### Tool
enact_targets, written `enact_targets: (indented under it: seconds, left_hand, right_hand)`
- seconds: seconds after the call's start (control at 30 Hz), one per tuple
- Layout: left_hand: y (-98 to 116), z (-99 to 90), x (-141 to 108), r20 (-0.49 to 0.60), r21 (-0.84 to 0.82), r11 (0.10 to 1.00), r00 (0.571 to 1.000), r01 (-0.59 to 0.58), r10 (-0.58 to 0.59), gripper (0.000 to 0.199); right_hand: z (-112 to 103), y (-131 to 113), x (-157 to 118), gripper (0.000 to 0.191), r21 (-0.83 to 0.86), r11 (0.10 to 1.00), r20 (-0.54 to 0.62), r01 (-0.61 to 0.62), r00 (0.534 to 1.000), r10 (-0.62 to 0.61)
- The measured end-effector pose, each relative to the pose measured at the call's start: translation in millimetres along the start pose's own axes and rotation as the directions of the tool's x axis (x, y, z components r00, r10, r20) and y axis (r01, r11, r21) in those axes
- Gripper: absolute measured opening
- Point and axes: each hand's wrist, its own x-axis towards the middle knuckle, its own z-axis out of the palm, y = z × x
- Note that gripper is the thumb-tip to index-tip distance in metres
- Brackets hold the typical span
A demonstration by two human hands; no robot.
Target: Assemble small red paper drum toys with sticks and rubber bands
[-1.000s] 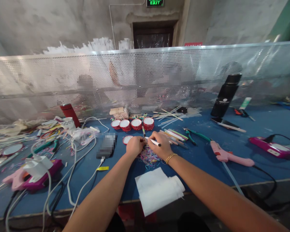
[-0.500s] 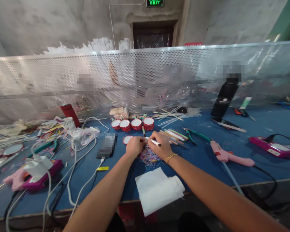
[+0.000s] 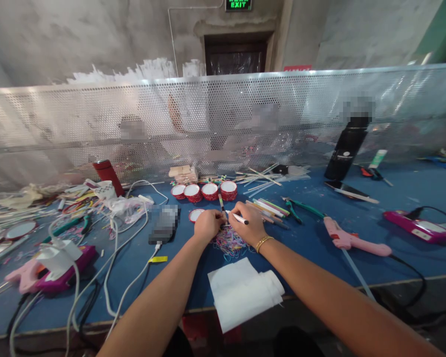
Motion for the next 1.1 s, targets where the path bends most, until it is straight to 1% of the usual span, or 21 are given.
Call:
enact_targets:
  seconds: [0.13, 0.27, 0.4, 0.57, 0.7, 0.93, 1.1]
  left_hand:
    - [1.8, -1.2, -1.0, 0.005, 0.01, 1.0, 1.0, 0.022, -0.022, 0.016]
    - [2.2, -1.8, -1.5, 0.001, 0.011, 1.0, 1.0, 0.008, -0.008, 0.017]
    - [0.6, -1.0, -0.5, -0.003, 0.014, 1.0, 1.0, 0.0, 0.0, 0.017]
    - [-0.2, -0.4, 0.7, 0.004, 0.0, 1.0, 1.0, 0.01, -0.01, 0.013]
    - [0.6, -0.9, 0.1, 0.008, 0.009, 1.0, 1.0, 0.015, -0.015, 0.015]
    - [3.0, -2.0, -1.9, 0.002, 0.026, 0.999, 1.0, 0.023, -0.023, 0.017]
    - [1.4, -1.1, -1.0, -0.004, 0.009, 1.0, 1.0, 0.01, -0.01, 0.015]
  right_hand:
    - [0.2, -0.3, -0.7, 0.017, -0.002, 1.0, 0.001, 0.021, 1.0, -0.021]
    - [0.7, -1.5, -0.9, 0.017, 0.019, 0.999, 0.022, 0.048, 0.999, -0.049]
    - [0.4, -1.4, -0.6, 0.016, 0.028, 0.999, 0.032, 0.03, 0.999, -0.031]
    - [-0.3, 0.5, -0.3, 0.017, 0.0, 1.0, 0.002, 0.012, 1.0, -0.012]
    - [0.3, 0.2, -0.6, 0.017, 0.001, 1.0, 0.0, 0.022, 1.0, -0.022]
    - [2.1, -0.3, -0.9, 0.016, 0.018, 0.999, 0.031, 0.04, 0.999, -0.04]
    - [1.2, 0.7, 0.1, 0.017, -0.002, 1.0, 0.017, 0.009, 1.0, -0.009]
